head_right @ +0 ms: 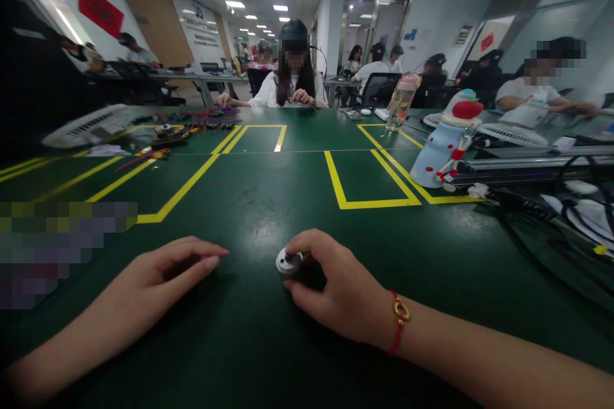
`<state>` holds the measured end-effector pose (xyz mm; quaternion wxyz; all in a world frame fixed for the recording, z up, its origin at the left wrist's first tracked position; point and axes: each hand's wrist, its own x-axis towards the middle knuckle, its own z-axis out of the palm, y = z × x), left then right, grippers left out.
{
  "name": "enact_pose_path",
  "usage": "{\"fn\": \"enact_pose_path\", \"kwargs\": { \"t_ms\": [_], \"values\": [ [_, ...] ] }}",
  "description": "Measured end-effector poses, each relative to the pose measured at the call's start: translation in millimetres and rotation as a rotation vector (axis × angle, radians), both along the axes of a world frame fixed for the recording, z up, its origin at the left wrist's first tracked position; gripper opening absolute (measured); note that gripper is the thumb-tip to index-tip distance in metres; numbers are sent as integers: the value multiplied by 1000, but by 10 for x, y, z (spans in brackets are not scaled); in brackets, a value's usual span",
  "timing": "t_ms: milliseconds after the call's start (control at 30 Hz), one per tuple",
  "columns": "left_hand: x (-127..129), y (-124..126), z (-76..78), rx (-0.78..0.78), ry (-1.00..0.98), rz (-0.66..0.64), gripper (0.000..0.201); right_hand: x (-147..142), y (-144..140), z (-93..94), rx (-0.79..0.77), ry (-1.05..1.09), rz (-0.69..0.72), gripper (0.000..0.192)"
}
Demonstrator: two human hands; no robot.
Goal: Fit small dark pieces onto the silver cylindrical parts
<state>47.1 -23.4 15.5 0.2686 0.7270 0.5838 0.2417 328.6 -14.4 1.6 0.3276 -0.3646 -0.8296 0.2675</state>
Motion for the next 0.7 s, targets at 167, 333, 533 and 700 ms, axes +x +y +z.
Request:
{"fn": "enact_pose_path", "kwargs": {
  "t_ms": [167, 333, 533, 700],
  "values": [
    [499, 43, 203, 79, -93, -177, 23, -1, -13, -84, -149, 97, -54, 53],
    [793, 123, 331, 86, -153, -255, 14, -21, -2, -84, -196, 129, -34, 48],
    [628, 155, 337, 52, -187, -131, 16, 32, -5, 5, -139, 17, -85, 45],
    [629, 164, 10, 23, -11, -235, 12, 52, -11, 0, -122, -48, -85, 40]
  ]
}}
